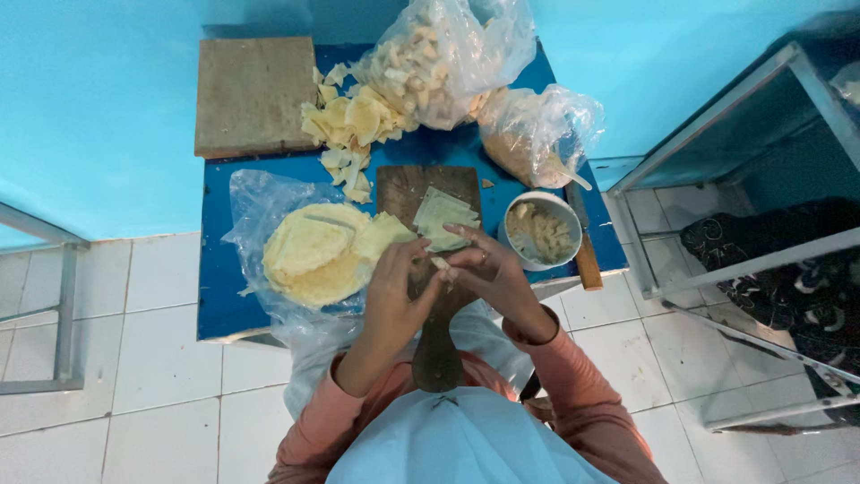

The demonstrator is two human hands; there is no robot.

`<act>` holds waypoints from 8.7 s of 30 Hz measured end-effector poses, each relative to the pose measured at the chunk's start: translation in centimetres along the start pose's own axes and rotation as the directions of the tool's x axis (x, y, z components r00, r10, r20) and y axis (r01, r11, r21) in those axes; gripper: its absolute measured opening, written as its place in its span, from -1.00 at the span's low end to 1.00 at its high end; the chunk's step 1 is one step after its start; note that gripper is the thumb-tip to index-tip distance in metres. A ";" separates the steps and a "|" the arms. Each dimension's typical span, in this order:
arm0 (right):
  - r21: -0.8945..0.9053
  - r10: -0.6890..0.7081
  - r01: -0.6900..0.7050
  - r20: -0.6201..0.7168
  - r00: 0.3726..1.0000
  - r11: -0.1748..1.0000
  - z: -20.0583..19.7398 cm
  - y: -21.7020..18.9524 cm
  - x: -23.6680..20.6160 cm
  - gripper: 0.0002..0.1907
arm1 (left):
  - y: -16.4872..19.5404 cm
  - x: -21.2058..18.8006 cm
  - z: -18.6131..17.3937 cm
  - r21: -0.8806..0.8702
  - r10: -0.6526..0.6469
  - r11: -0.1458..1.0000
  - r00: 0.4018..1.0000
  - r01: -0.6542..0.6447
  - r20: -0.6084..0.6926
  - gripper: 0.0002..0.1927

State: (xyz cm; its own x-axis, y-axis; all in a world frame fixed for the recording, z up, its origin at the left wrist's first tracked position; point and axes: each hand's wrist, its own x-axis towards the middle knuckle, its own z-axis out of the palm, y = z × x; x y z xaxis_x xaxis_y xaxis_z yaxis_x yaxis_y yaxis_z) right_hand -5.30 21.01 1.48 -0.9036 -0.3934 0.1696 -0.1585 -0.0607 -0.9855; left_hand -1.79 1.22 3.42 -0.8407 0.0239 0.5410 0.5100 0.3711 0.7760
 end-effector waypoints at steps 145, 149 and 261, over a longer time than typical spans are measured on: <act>-0.447 -0.382 0.175 -0.431 0.818 0.877 -0.1 4.8 -5.1 -0.77 | -2.4 -2.8 -0.9 0.279 0.044 0.956 0.987 -0.087 0.155 -0.64; -0.390 -0.343 0.147 -0.499 0.796 0.909 -0.4 4.2 -4.9 -0.74 | -2.1 -2.7 -1.1 0.224 -0.005 0.974 0.991 -0.026 0.136 -0.64; -0.696 -0.365 0.408 0.220 0.905 0.591 1.4 1.0 0.1 -0.57 | -3.1 -2.1 -1.1 0.176 0.057 0.980 0.976 -0.094 0.208 -0.84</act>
State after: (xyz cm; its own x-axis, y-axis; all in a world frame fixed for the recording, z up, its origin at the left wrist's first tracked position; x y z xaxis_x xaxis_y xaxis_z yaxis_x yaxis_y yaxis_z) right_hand -4.98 19.66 0.45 -0.6722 -0.5351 0.5117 -0.7390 0.4422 -0.5083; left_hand -1.36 -1.01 0.21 -0.8299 0.2375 0.5049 0.5470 0.5245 0.6524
